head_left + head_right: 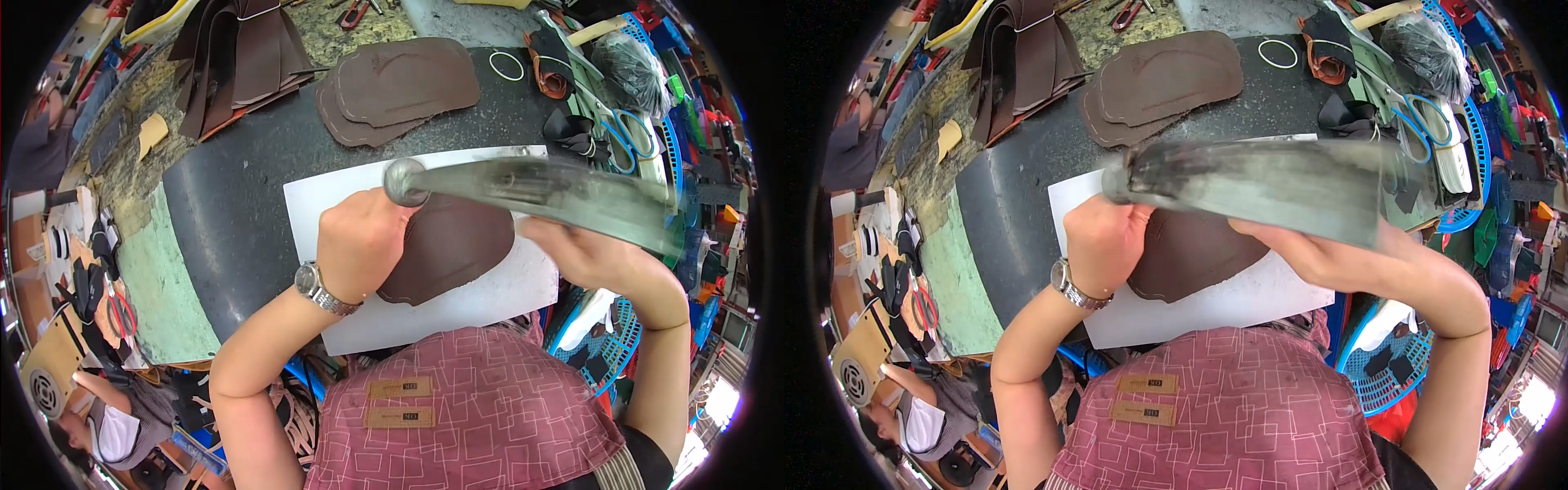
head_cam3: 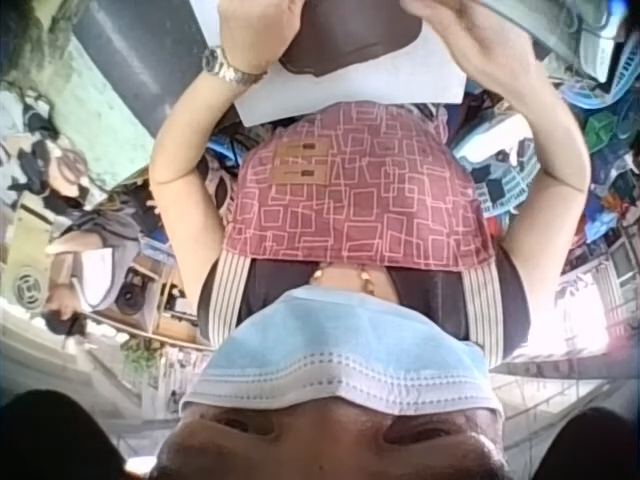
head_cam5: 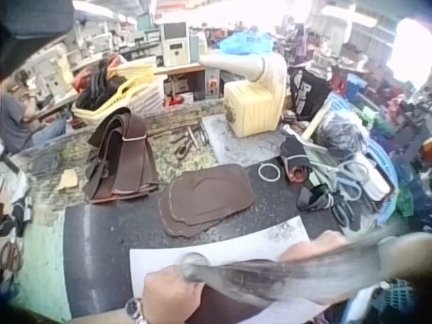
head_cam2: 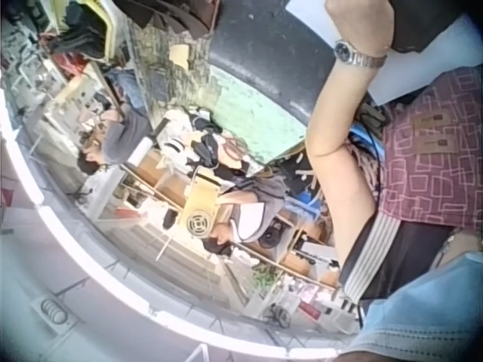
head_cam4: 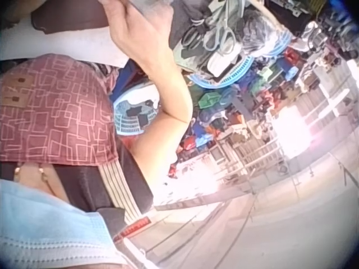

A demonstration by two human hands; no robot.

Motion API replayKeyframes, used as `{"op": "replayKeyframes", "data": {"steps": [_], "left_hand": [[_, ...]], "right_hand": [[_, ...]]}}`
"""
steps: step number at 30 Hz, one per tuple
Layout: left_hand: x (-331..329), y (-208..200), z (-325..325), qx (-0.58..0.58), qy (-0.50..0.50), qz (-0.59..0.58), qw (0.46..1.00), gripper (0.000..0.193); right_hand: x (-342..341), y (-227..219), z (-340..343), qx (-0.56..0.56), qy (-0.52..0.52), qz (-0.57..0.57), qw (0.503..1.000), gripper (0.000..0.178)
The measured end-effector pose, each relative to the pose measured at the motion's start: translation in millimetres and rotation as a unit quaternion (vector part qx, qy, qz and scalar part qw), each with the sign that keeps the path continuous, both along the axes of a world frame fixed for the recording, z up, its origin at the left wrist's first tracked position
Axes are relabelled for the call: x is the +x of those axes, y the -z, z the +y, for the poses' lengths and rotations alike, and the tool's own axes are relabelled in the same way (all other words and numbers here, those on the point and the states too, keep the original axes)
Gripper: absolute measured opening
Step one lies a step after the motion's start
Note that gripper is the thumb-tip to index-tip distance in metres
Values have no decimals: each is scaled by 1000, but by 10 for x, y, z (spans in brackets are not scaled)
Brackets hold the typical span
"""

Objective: The person is organizing leather shoe components and using a hammer with a punch tool to create markings or holes on them.

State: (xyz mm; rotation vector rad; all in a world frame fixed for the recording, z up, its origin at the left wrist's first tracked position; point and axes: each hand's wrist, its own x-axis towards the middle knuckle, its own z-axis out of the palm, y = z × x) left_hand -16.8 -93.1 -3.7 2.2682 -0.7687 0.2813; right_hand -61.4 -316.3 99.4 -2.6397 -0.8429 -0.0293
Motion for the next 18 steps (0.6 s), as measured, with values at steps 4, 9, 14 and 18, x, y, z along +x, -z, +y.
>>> {"op": "replayKeyframes", "data": {"steps": [4, 9, 14, 18], "left_hand": [[50, -1, -68, -75, -39, 131, 988, 14], [73, 14, -29, -208, -44, 289, 934, 14], [76, 31, -33, -215, -48, 286, 932, 15], [85, 28, -33, -173, -45, 250, 952, 14]], "right_hand": [[-41, 247, -168, 134, 173, 153, 964, 21], [-128, 317, -181, 150, 172, 141, 963, 20], [-172, 299, -141, 153, 198, 191, 949, 19], [-198, 351, -172, 122, 163, 185, 961, 23]]}}
